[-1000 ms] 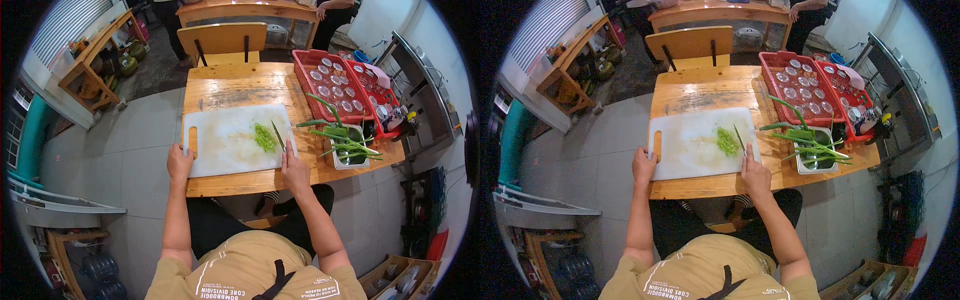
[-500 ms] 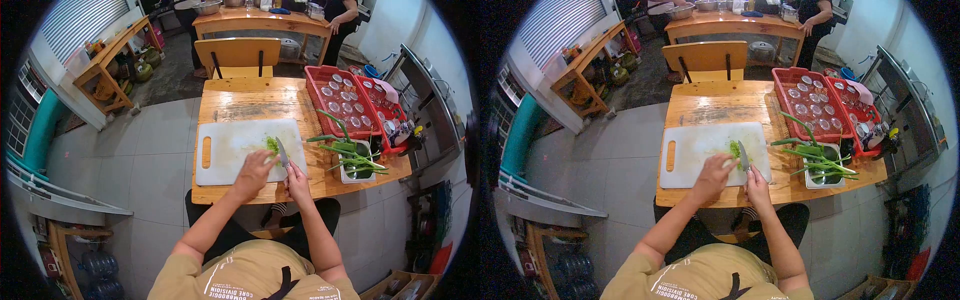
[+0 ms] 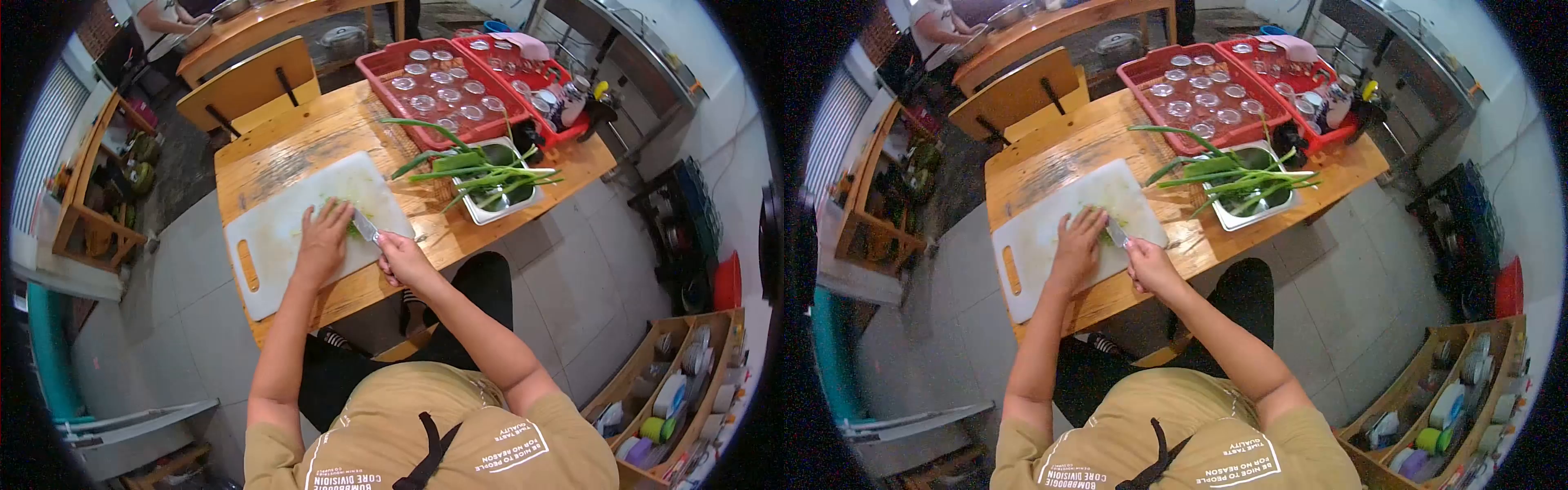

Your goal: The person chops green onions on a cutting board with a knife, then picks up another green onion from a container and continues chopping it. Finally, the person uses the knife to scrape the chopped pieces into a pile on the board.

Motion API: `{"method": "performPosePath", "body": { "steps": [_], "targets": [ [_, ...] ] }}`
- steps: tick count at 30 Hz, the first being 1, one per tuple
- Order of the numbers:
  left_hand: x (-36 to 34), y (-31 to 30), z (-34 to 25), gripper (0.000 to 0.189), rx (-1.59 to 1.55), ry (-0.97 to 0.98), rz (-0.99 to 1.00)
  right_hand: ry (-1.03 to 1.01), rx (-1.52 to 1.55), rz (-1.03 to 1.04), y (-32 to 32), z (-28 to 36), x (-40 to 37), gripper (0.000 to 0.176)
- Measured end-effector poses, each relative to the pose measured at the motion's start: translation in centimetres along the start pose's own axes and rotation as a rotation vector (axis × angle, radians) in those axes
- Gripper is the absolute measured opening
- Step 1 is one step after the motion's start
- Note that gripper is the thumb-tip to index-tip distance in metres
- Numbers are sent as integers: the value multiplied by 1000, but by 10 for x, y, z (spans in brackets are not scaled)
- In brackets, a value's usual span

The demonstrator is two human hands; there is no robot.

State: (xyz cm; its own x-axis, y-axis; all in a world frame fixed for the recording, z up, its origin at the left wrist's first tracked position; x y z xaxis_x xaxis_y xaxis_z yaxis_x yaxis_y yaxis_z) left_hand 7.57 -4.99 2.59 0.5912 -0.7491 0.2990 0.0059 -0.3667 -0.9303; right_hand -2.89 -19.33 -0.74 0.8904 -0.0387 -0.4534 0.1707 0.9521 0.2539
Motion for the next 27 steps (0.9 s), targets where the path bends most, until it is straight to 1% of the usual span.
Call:
{"method": "performPosePath", "body": {
  "steps": [1,3,4,5,6,7,8,9,11,13,15,16,18,20,21,22,23,24,25,26,27],
  "targets": [
    [3,-1,4,54,-2,14,6,-3,11,-11,-3,1,-3,41],
    [9,-8,12,41,136,-80,-16,-158,-276,-120,-13,9,-12,43],
    [15,-10,10,41,134,-64,-8,-572,-567,-338,-17,22,-17,43],
    [19,-20,9,32,105,-64,-117,-568,-557,-356,-24,17,-16,43],
    [24,-31,4,23,74,-66,-224,-501,-663,-349,-25,21,-20,43],
    [32,-36,-5,23,70,-52,-213,-430,-769,-337,-26,23,-23,43],
    [42,-39,-14,18,34,-46,-185,-459,-771,-341,-24,26,-25,38],
    [52,-43,-23,15,0,-41,-157,-455,-761,-351,-26,22,-21,38],
    [75,-51,-53,16,-39,12,-136,-602,-749,-306,-22,18,-14,35],
    [100,-53,-85,18,-75,62,-114,-590,-757,-293,-25,16,-9,34],
    [123,-54,-122,20,-179,206,-175,-558,-822,-191,-23,11,-3,34],
    [136,-52,-136,20,-176,212,-166,-648,-758,-196,-24,14,-6,35],
    [160,-44,-172,23,-201,372,-183,-630,-727,-201,-29,6,5,35],
    [184,-28,-194,24,-186,394,-168,-609,-696,-200,-30,-8,17,36],
    [198,-21,-205,25,-170,420,-163,-590,-734,-201,-30,-13,23,35],
    [212,-12,-212,25,-168,426,-161,-571,-773,-203,-30,-16,28,35],
    [226,1,-214,25,-194,383,-127,-574,-770,-208,-29,-20,31,35],
    [240,11,-218,26,-221,340,-93,-607,-763,-209,-27,-22,30,34],
    [252,14,-227,26,-221,344,-88,-638,-755,-209,-27,-22,29,33],
    [266,23,-229,27,-244,235,25,-638,-751,-211,-30,-22,29,33],
    [279,32,-231,29,-266,125,136,-560,-734,-132,-30,-24,32,36]
  ]
}}
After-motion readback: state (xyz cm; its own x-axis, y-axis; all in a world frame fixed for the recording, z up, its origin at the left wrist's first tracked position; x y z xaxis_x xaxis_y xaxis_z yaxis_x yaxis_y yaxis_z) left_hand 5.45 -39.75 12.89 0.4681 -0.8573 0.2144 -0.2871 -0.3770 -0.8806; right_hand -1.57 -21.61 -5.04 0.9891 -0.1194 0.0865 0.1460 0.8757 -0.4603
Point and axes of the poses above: each hand's wrist, its own x-axis towards the middle knuckle, its own y-axis out of the palm, z = x × y, the point moved 6 cm from there along x, towards the middle knuckle, and after that the axes turned 2 degrees about y, right-handed, at the moved point
